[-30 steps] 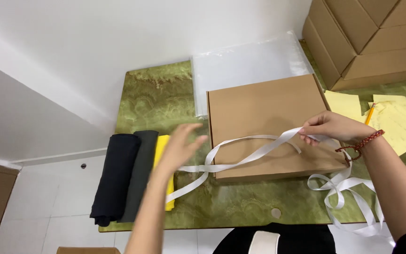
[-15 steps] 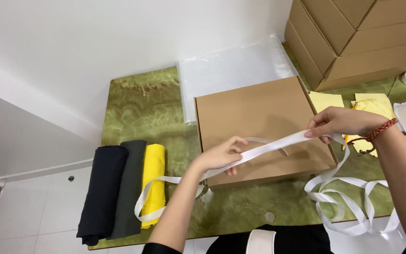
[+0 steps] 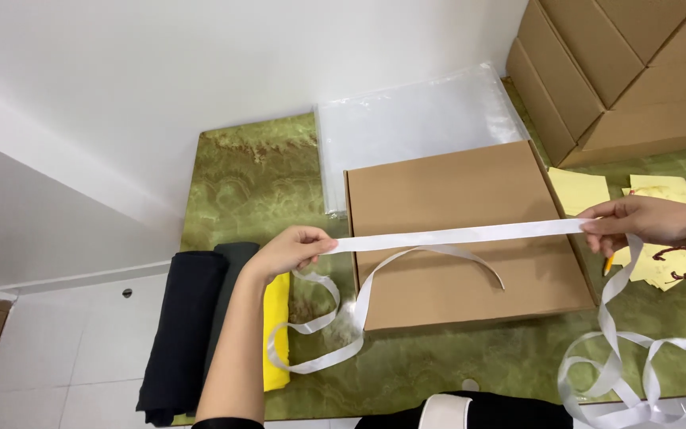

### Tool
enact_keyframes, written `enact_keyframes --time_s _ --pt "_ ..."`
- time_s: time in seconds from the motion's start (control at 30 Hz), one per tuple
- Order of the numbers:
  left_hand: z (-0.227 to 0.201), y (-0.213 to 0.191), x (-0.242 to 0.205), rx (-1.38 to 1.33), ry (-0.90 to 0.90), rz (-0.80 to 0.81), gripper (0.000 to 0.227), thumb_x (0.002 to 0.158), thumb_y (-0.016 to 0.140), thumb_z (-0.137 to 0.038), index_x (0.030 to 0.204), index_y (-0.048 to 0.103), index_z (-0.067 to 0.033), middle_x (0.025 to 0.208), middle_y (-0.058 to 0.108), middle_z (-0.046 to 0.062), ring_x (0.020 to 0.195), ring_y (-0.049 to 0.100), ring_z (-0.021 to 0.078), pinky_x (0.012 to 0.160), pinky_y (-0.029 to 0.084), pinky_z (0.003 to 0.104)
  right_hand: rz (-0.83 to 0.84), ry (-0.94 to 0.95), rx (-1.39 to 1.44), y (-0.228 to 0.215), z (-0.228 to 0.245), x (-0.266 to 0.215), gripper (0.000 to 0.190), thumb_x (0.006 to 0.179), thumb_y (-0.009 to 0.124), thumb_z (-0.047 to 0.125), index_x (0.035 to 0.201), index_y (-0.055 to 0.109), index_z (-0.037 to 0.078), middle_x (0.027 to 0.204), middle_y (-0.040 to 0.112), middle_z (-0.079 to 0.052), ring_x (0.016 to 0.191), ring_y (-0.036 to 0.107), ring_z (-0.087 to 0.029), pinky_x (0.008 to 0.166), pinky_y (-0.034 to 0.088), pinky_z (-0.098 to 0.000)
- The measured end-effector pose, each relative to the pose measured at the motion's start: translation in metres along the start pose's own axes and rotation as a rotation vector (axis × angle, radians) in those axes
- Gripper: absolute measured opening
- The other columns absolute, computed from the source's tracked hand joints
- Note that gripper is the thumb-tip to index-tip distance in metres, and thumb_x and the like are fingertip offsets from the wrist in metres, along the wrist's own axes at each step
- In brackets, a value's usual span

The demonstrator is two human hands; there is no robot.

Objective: The person places a plastic-wrapped garment into a cardboard box, closes the lid, and ties the box with a white ribbon. They then attach a yellow sticky note to the top of the box.

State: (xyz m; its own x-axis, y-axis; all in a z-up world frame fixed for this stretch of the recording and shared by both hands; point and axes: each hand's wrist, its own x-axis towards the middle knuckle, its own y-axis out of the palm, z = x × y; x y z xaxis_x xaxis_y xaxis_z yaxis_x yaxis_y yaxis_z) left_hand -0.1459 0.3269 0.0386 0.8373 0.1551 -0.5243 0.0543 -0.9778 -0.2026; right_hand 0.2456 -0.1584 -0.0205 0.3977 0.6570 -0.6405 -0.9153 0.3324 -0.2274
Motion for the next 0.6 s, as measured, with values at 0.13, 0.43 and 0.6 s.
enact_keyframes --time_s 0.13,0.43,0.6 --pt "0.010 -0.011 0.016 0.004 -0.037 -0.069 0.028 0.104 0.072 -0.034 0.085 0.072 -0.0136 0.063 0.050 -0.002 0.058 0.043 0.0096 0.058 0.035 0.025 -0.119 0.136 0.197 -0.003 -0.005 0.002 0.030 0.101 0.067 0.006 0.107 0.076 -0.023 0.108 0.086 -0.040 0.092 0.081 -0.052 0.092 0.062 -0.0539" --pt "0.053 -0.052 0.036 0.070 -0.063 -0.239 0.038 0.107 0.065 -0.041 0.080 0.062 -0.0152 0.073 0.045 -0.003 0.067 0.040 0.0114 0.068 0.032 0.029 -0.318 0.283 -0.218 -0.004 -0.029 0.029 0.027 0.095 0.063 0.016 0.096 0.087 0.005 0.096 0.084 -0.011 0.101 0.067 -0.022 0.087 0.038 -0.0361" --pt "0.090 -0.055 0.065 0.285 -0.219 -0.312 0.037 0.103 0.062 -0.044 0.088 0.074 -0.0128 0.090 0.075 0.001 0.086 0.066 0.0141 0.083 0.044 0.030 -0.565 0.114 -0.299 -0.002 -0.028 0.060 0.032 0.101 0.057 0.018 0.094 0.085 0.005 0.104 0.075 -0.008 0.101 0.062 -0.024 0.090 0.043 -0.0372"
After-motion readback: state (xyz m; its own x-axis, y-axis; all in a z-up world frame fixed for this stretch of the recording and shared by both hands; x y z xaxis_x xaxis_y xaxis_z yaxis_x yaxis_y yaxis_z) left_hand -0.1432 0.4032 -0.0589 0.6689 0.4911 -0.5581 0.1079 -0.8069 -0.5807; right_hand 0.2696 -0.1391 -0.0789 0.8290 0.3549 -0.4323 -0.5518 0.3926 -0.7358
